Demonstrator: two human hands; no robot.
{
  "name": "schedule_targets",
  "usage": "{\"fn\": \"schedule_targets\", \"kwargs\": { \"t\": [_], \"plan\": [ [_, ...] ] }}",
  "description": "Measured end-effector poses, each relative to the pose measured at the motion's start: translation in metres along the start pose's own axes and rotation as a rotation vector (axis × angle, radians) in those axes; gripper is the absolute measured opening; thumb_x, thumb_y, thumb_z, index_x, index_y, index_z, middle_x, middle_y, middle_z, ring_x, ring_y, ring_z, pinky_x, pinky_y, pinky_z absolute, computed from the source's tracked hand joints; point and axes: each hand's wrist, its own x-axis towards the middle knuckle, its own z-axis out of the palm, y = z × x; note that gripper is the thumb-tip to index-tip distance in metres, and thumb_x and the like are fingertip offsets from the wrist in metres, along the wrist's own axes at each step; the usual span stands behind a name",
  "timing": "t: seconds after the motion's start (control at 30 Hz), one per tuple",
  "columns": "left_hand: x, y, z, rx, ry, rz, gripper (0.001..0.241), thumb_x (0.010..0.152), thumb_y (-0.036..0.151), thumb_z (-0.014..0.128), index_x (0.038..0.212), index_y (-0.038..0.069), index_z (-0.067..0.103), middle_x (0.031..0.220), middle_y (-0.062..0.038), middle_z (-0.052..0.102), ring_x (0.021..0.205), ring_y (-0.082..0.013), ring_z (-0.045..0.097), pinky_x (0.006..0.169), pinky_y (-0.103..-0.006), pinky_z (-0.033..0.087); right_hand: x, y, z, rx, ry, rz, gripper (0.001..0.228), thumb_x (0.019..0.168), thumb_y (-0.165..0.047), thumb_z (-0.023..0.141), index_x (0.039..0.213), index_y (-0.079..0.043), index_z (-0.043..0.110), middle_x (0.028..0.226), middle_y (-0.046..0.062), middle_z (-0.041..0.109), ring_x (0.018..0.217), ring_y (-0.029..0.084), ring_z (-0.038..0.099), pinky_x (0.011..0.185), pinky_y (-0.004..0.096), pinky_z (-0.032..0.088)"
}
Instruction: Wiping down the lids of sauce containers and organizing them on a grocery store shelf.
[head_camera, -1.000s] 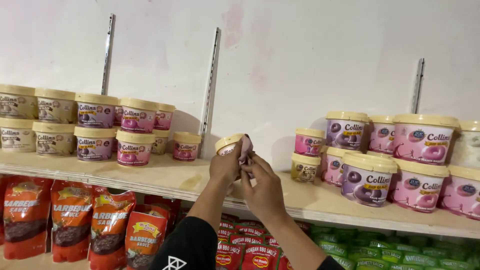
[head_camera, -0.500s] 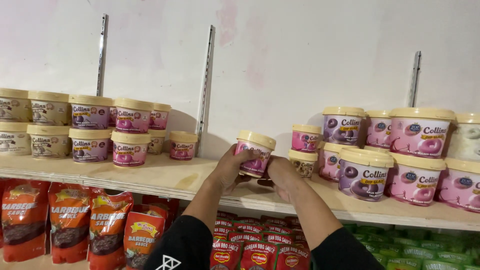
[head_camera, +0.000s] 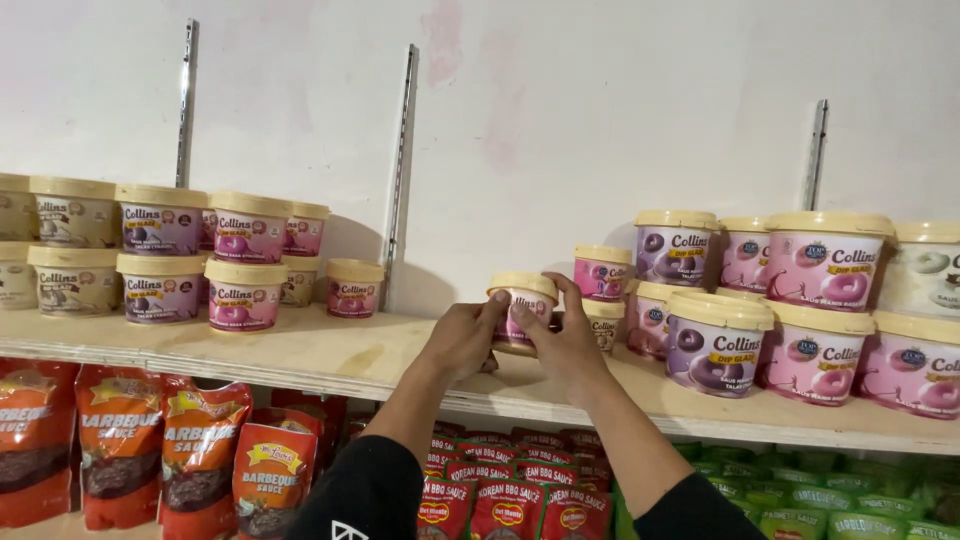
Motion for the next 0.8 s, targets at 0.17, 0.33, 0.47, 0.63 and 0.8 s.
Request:
{"fn": "schedule_targets", "kwargs": {
  "t": [0.17,0.33,0.47,0.63,0.8],
  "plan": [
    [0.021,-0.02,0.005,0.078,0.155,-0.032,0.031,0.091,0.044,0.063,0.077,0.024,0.082,0.071,-0.007,0.073,0.079,-0.0288,0.072,0.074,-0.0375,0.054,0.039,0.055,-0.013,-0.2,0.088,0.006,0.069,0.066,-0.025,0.086,0.126,-0.025,0.053,0.09,0.006,0.07,0.08,0.02,0.072,0.072,0.031,0.055],
    [0.016,-0.013,0.0,-0.076,0.341,-0.126,0.029,0.088,0.04,0.063,0.09,0.021,0.085,0.071,-0.006,0.074,0.081,-0.0272,0.074,0.071,-0.035,0.058,0.052,0.056,-0.029,-0.178,0.062,0.097,0.065,0.062,-0.016,0.085,0.122,-0.023,0.063,0.096,0.015,0.067,0.072,0.019,0.072,0.061,0.026,0.06],
    [0.02,-0.015,-0.001,-0.123,0.317,-0.108,0.031,0.087,0.039,0.064,0.093,0.015,0.084,0.071,-0.008,0.074,0.077,-0.0259,0.074,0.068,-0.0356,0.059,0.047,0.041,-0.051,-0.332,-0.077,0.041,0.085,0.061,-0.032,0.087,0.14,-0.031,0.057,0.12,0.018,0.062,0.112,0.029,0.064,0.098,0.037,0.047],
    [0.024,-0.018,0.003,-0.145,0.308,-0.131,0.031,0.086,0.037,0.065,0.095,0.013,0.083,0.073,-0.009,0.072,0.075,-0.026,0.073,0.067,-0.0363,0.058,0.041,0.05,-0.049,-0.146,-0.134,-0.09,0.072,0.063,-0.019,0.098,0.128,-0.015,0.068,0.088,0.013,0.057,0.073,0.017,0.063,0.062,0.022,0.051],
    [0.015,-0.011,0.001,-0.131,0.301,-0.126,0.034,0.087,0.034,0.063,0.099,0.008,0.082,0.081,-0.013,0.075,0.087,-0.0305,0.074,0.074,-0.0385,0.057,0.045,0.055,-0.047,-0.049,-0.119,-0.094,0.072,0.064,-0.009,0.096,0.13,-0.012,0.068,0.097,0.018,0.058,0.074,0.018,0.063,0.059,0.026,0.055]
  ]
}}
